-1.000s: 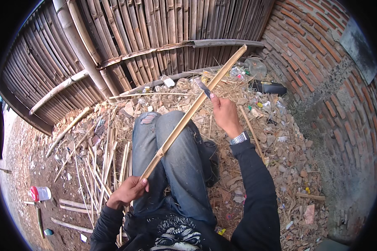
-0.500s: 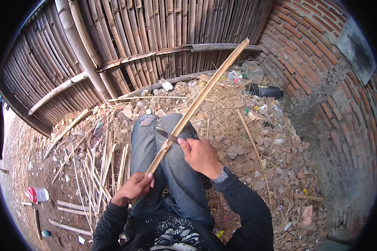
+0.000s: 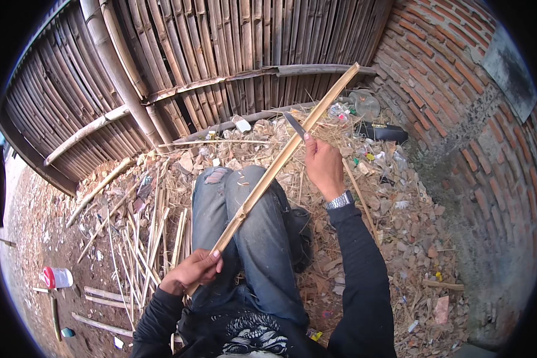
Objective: The person shaves a long piece of bamboo using a small knife, removing thin layers while holding the bamboo piece in their left hand and the knife in their right.
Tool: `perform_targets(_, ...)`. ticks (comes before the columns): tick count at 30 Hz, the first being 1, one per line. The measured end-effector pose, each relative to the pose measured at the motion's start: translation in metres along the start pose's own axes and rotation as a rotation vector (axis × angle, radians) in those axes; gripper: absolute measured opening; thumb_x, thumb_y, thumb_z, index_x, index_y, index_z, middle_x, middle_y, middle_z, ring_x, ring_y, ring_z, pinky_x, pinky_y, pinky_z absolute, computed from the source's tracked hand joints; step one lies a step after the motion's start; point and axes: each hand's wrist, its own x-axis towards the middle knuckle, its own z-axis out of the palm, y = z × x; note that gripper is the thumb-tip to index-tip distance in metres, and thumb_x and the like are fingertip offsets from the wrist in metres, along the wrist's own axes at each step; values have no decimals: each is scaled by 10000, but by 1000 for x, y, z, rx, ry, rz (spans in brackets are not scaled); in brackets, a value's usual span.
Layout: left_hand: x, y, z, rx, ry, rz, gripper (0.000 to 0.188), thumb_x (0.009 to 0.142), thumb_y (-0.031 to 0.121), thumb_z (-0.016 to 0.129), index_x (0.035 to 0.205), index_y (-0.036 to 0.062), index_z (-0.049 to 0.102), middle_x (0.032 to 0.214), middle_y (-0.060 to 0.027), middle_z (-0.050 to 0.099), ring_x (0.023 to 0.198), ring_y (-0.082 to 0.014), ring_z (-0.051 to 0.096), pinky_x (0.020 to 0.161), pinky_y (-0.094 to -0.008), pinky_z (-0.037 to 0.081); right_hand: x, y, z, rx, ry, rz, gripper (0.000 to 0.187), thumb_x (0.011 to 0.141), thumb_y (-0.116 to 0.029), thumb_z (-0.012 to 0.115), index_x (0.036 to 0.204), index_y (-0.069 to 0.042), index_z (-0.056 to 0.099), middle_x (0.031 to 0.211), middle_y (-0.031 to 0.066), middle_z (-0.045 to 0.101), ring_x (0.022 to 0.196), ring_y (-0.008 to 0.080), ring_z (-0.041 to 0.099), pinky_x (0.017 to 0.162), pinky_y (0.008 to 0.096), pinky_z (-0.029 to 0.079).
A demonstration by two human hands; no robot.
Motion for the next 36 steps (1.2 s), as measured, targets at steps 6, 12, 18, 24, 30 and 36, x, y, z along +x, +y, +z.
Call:
perform_targets(6,-2,4,6,30,42,-21,486,1116,449,440,843,61,546,555,50,370,461,-76,330,435,-271,284,-20,-18,23,-29,-146,-22,555,1077,-408,483,767,14,667,640,262,623,641,478,638,586,553,483)
perform_targets(12,2,6,9,99,94,-22,488,1112,461,445,823,75,522,551,53,367,462,-72,340,435,-267,291,-88,-57,25,50,-260,-60,525,1069,-380,516,749,10,665,612,251,621,602,469,638,561,550,489)
perform_targets(18,5,2,12,31,64,13,462,1116,427,454,828,74,532,542,63,351,448,-65,325,433,-258,277,-119,-67,17,57,-302,-21,532,1069,-369,522,727,19,646,613,265,611,609,479,634,559,565,478)
perform_targets(24,10,2,14,1,65,-1,463,1117,427,450,829,74,533,548,67,342,456,-64,323,435,-258,268,-128,-64,10,236,-443,28,604,1073,-391,525,669,53,590,612,288,573,586,467,605,561,527,459)
perform_targets(30,19,-6,18,-26,5,17,460,1120,416,448,834,68,540,554,66,357,465,-63,328,441,-253,274,-100,-16,-3,603,-893,357,594,1080,-443,531,712,19,598,522,81,490,491,176,501,494,371,406)
perform_targets(36,20,3,22,86,36,34,456,1118,422,452,838,76,547,547,69,361,460,-57,319,434,-253,262,-77,-8,-9,449,-378,193,554,1088,-428,519,726,-13,576,522,35,443,485,143,456,483,343,368)
